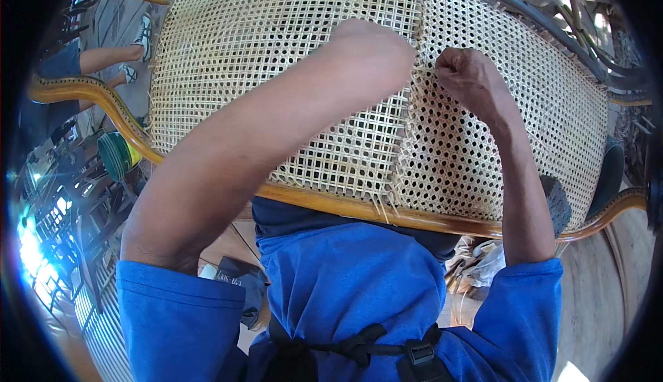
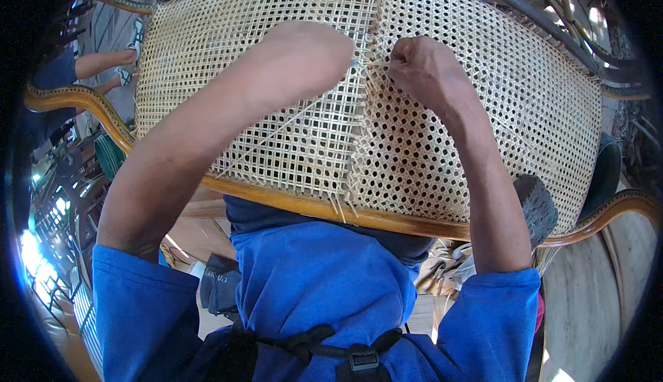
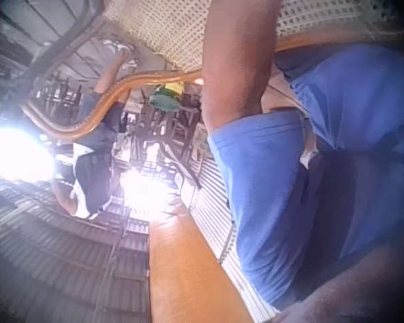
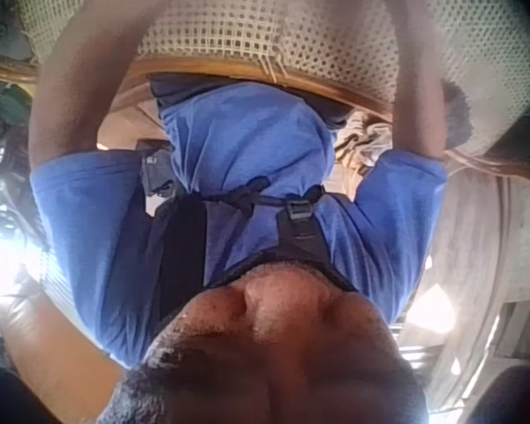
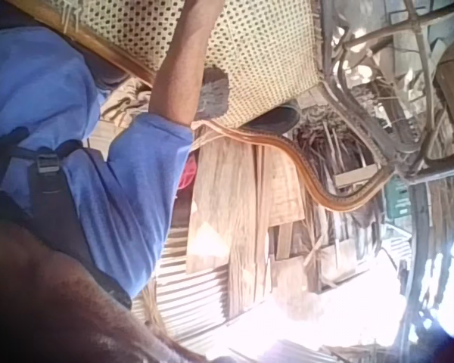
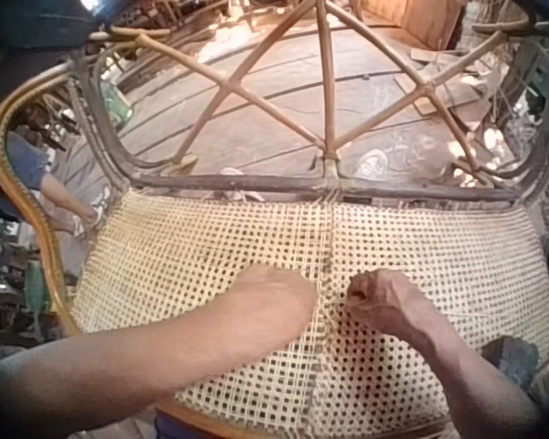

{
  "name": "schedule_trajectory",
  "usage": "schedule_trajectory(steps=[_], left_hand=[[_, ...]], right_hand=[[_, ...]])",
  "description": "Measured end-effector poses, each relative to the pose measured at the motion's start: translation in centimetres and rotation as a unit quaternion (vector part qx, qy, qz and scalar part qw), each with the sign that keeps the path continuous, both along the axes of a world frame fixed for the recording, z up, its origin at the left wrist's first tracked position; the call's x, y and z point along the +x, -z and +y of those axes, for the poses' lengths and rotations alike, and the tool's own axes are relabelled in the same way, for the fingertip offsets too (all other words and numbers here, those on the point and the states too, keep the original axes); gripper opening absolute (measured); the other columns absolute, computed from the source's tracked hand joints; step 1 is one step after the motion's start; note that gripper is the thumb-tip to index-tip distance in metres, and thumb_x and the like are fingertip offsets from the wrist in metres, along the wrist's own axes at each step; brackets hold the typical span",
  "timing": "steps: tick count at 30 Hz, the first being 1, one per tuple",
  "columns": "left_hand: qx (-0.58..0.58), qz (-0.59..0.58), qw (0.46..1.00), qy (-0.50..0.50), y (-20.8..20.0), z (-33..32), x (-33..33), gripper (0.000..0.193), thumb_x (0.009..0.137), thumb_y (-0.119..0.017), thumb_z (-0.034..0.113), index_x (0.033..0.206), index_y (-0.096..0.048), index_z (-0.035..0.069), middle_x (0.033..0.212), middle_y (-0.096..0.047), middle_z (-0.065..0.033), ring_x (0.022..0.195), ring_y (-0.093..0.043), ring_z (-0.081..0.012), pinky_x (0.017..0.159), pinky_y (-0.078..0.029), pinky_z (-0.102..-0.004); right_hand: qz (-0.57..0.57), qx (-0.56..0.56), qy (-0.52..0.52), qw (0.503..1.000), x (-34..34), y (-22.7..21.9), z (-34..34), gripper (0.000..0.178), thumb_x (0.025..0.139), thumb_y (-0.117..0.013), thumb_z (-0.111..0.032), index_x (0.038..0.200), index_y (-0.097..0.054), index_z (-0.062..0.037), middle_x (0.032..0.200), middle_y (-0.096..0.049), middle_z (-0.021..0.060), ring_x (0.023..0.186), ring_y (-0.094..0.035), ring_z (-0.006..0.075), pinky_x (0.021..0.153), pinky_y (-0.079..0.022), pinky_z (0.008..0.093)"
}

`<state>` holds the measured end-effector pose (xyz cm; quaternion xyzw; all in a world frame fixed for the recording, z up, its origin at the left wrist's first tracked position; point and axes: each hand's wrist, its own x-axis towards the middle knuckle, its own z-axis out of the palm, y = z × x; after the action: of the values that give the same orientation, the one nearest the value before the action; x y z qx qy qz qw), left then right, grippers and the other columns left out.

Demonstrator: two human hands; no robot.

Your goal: The recorder is weaving rattan fibers through the holes of a chair frame to repair or create the seat mesh.

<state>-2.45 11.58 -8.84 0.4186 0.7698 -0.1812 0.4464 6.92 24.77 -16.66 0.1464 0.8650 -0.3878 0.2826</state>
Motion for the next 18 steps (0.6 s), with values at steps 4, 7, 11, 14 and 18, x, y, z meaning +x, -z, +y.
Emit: schedule_trajectory(steps=[4, 7, 11, 14, 18], left_hand=[[-0.011, 0.044, 0.986, 0.162, -1.1, 1.6, 1.1, 0.015, 0.073, -0.062, 0.003, 0.083, -0.072, 0.003, 0.083, -0.069, -0.0154, 0.077, -0.068, -0.0259, 0.063, -0.054, -0.0391], [0.077, 0.031, 0.995, 0.047, 0.8, 0.4, -0.3, 0.014, 0.075, -0.061, 0.008, 0.082, -0.071, 0.001, 0.08, -0.068, -0.0172, 0.075, -0.067, -0.0299, 0.063, -0.053, -0.0415], [0.076, -0.006, 0.997, -0.017, 4.3, -2.9, -1.6, 0.022, 0.082, -0.056, 0.016, 0.083, -0.068, -0.003, 0.078, -0.066, -0.0195, 0.071, -0.066, -0.0318, 0.066, -0.052, -0.0417], [0.073, 0.007, 0.995, -0.067, 3.8, -1.8, -0.6, 0.033, 0.085, -0.054, 0.026, 0.08, -0.067, -0.003, 0.072, -0.064, -0.0192, 0.067, -0.064, -0.0324, 0.066, -0.052, -0.0426], [0.059, 0.056, 0.99, -0.116, 4.6, -3.7, -1.1, 0.042, 0.086, -0.052, 0.034, 0.072, -0.065, -0.003, 0.064, -0.061, -0.0179, 0.065, -0.063, -0.0317, 0.064, -0.049, -0.0447]], right_hand=[[0.071, -0.024, -0.028, 0.997, -0.3, 2.2, -0.1, 0.014, 0.084, -0.052, -0.009, 0.084, -0.065, -0.0039, 0.067, -0.062, 0.0101, 0.058, -0.055, 0.0172, 0.056, -0.048, 0.0342], [0.169, -0.105, 0.019, 0.98, 0.6, 6.0, 1.1, 0.015, 0.087, -0.052, -0.013, 0.087, -0.065, -0.0046, 0.069, -0.062, 0.0113, 0.059, -0.055, 0.0181, 0.058, -0.047, 0.0347], [0.042, -0.004, -0.03, 0.999, -0.5, 1.1, -1.7, 0.028, 0.093, -0.055, -0.032, 0.09, -0.06, -0.0042, 0.066, -0.054, 0.0055, 0.059, -0.048, 0.016, 0.059, -0.041, 0.0318], [0.075, 0.067, -0.075, 0.992, -0.5, 0.7, -1.8, 0.015, 0.091, -0.056, -0.017, 0.09, -0.065, -0.0051, 0.073, -0.062, 0.0111, 0.063, -0.058, 0.0169, 0.062, -0.052, 0.0308], [0.093, -0.06, 0.046, 0.993, -0.5, 1.6, -2.2, 0.016, 0.089, -0.059, -0.018, 0.092, -0.065, -0.0032, 0.084, -0.064, 0.012, 0.072, -0.061, 0.0188, 0.067, -0.053, 0.0323]])
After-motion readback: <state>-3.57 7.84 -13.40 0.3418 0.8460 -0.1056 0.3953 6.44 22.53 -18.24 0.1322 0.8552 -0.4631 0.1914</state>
